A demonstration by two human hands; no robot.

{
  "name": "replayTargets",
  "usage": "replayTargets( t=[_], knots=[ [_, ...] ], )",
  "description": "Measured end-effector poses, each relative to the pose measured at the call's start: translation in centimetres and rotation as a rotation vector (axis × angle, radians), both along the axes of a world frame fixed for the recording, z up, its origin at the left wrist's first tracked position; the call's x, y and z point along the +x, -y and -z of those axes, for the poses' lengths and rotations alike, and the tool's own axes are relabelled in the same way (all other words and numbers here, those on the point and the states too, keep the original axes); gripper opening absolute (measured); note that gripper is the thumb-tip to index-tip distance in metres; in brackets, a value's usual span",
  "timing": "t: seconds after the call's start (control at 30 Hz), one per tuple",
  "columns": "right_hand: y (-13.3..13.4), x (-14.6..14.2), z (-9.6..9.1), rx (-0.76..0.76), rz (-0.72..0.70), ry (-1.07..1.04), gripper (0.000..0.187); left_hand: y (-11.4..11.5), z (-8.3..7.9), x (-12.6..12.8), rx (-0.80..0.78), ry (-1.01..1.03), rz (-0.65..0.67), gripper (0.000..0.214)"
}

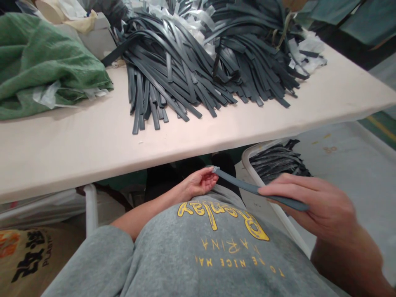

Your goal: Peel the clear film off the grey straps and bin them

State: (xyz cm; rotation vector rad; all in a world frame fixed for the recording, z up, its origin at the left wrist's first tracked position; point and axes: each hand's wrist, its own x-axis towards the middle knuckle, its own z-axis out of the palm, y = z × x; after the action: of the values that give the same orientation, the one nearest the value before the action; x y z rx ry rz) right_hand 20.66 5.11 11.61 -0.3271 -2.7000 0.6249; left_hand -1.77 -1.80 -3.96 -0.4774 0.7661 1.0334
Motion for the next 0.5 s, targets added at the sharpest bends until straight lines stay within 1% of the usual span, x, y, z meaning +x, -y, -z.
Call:
replayTargets(
  t=[0.07, 0.17, 0.23, 0.3, 0.37, 0.4, 0.47, 0.5],
  knots=[
    [-1.0, -1.6, 2.1, -0.04, -0.001, 0.017, 0.022, 0.2, -0.4, 0.2, 0.025, 0.001, 0.033, 0.02],
    [-1.6, -4.2, 6.0, -0.11, 0.074, 0.076, 0.026, 0.5, -0.9, 0.5, 0.089, -0.012, 0.087, 0.018],
    [-1.6, -5.5, 8.5, -0.13, 0.121, 0.054, 0.026, 0.7, -1.2, 0.6, 0.148, -0.021, 0.114, 0.016],
    [-1.4, -6.3, 10.2, -0.158, 0.149, -0.005, 0.024, 0.9, -1.4, 0.7, 0.217, -0.016, 0.124, 0.016],
    [-1.3, -6.4, 10.8, -0.22, 0.147, -0.07, 0.022, 1.0, -1.4, 0.7, 0.27, 0.023, 0.142, 0.02],
    [-1.3, -6.1, 10.6, -0.264, 0.14, -0.089, 0.021, 1.0, -1.3, 0.7, 0.284, 0.056, 0.158, 0.025],
    [-1.3, -4.6, 9.2, -0.388, 0.109, -0.106, 0.02, 0.6, -0.9, 0.6, 0.263, 0.103, 0.142, 0.037],
    [-1.3, -3.4, 8.1, -0.473, 0.063, -0.103, 0.02, 0.4, -0.5, 0.6, 0.219, 0.09, 0.091, 0.04]
  ],
)
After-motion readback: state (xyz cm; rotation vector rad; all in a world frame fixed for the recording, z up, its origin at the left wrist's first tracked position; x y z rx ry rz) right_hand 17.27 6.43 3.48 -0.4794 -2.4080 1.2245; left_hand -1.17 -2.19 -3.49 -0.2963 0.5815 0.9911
